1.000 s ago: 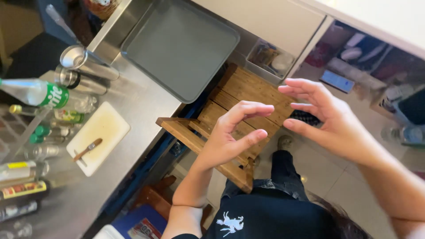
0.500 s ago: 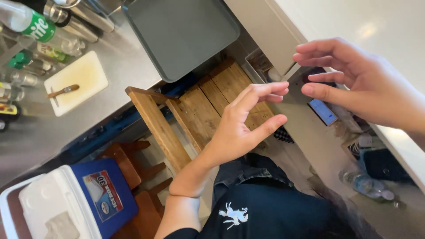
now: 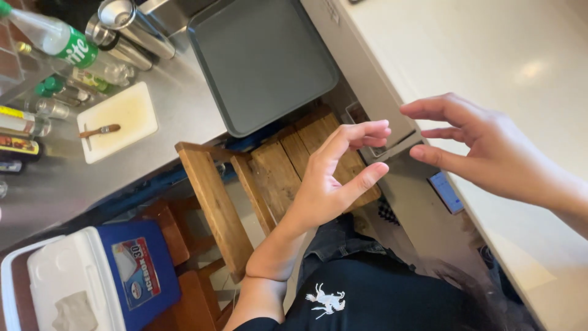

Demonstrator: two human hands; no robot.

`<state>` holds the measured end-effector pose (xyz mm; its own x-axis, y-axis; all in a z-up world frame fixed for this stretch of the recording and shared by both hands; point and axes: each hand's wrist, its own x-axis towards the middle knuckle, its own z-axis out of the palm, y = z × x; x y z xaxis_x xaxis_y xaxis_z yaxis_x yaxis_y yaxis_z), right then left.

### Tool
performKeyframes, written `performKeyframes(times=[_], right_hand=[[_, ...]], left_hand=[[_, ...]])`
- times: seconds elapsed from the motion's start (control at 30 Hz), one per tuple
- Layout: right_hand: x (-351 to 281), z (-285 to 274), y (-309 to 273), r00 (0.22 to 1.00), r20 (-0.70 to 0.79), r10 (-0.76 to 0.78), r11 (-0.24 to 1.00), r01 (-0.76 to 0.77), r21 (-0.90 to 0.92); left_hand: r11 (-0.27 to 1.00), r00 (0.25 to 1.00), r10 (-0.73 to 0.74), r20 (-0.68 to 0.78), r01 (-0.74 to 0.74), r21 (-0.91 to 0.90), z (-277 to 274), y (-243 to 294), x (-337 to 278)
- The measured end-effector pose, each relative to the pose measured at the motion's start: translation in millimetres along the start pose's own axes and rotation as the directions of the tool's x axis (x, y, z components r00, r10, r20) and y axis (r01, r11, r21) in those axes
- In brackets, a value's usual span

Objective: Organizing bar equipment, using a calculator, and wiping down counters and cabinets with a cloth.

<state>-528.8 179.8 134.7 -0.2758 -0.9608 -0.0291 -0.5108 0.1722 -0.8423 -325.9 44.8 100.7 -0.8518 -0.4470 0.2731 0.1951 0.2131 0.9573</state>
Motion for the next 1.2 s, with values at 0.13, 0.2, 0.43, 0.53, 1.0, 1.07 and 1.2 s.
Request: performKeyframes(times=[0.13,0.2,0.43,0.53,1.0,1.07,1.2], right_hand=[[29.3,-20.1,-7.5,1.000,-0.013,-0.023,0.988,0.021,-0.153],[46.5,-29.7,-7.7,0.999,-0.010,-0.050,0.986,0.048,-0.157],[93.2,-42.9,7.0,0.996,-0.003,-0.093,0.996,0.093,-0.018],[101.0,-41.2,12.4,0.998,0.036,-0.054,0.998,0.052,0.038],[140.1,-61.0,57.7,0.995,-0.095,-0.025,0.994,0.015,-0.111],[151.8,-68.3,77.9,0.986,-0.166,-0.012,0.988,-0.014,-0.154],[174.2,-80.6,109.8,0.951,-0.310,0.003,0.971,-0.077,-0.227]], left_hand=[[1.000,1.000,0.010,-0.005,-0.010,-0.006,-15.8,-9.2,37.8],[1.000,0.999,0.009,-0.038,-0.010,-0.011,-23.0,-11.7,55.9],[0.997,0.997,-0.042,-0.057,0.038,-0.071,-40.2,-9.3,98.7],[0.996,0.997,-0.047,-0.060,0.043,-0.078,-40.4,-13.7,103.2],[0.983,0.969,-0.144,-0.202,0.164,0.086,-32.8,-74.4,139.1],[0.981,0.963,-0.132,-0.235,0.161,0.110,-29.0,-94.9,148.9],[0.969,0.952,-0.059,-0.299,0.126,0.212,-22.1,-126.3,169.6]])
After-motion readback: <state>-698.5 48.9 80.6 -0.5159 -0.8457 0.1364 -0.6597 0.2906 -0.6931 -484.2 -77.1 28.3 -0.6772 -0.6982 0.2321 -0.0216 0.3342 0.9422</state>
